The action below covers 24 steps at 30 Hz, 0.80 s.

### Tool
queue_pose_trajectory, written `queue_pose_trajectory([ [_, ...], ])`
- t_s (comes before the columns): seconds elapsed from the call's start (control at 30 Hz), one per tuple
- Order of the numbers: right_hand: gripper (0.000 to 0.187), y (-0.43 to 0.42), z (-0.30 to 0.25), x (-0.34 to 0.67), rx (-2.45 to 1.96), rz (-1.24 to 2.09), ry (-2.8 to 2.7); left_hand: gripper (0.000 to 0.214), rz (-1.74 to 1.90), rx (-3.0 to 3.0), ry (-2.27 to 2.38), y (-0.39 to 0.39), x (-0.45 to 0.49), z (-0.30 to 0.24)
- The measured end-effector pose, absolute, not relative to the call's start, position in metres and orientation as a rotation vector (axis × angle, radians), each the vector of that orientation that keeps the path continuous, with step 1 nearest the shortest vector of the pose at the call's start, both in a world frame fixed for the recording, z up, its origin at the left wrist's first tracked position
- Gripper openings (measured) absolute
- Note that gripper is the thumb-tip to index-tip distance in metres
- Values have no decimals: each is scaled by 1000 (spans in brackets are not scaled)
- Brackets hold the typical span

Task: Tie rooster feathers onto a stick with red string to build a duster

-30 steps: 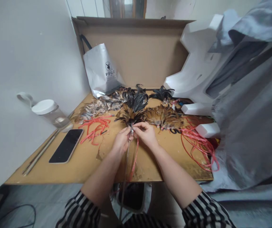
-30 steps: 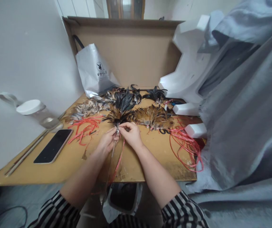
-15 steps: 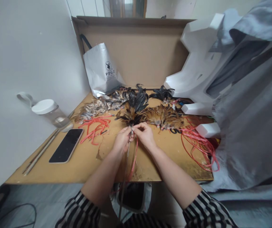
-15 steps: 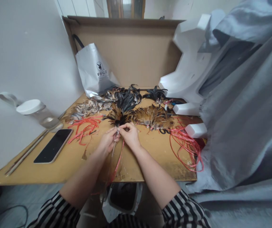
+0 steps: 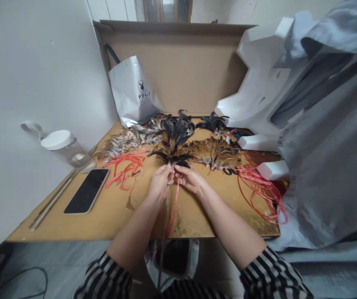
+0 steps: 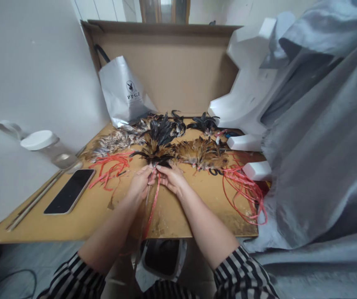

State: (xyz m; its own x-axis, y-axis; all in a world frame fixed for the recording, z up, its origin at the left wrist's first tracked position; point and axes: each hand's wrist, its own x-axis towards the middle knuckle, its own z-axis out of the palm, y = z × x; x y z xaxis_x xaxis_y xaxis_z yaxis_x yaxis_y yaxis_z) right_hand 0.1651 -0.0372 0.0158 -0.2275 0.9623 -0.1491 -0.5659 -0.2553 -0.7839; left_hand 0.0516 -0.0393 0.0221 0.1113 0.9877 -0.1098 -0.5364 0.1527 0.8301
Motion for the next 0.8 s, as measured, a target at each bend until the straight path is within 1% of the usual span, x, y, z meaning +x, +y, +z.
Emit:
queue_pose_trajectory([
  [0.13,17,-35,15,168,-796,1827,-718,32,1277,726,778,-40,52,24],
  [0.4,18,-34,12,165,-875,1650,-756,32,1271,730,811,-42,53,27],
  [0.6,14,-38,21,167,-919,1749,-722,33,1276,757,834,-42,54,25],
  [0.8,33,-47,28,164,-1007,1612,-832,34,1276,790,846,-43,55,23],
])
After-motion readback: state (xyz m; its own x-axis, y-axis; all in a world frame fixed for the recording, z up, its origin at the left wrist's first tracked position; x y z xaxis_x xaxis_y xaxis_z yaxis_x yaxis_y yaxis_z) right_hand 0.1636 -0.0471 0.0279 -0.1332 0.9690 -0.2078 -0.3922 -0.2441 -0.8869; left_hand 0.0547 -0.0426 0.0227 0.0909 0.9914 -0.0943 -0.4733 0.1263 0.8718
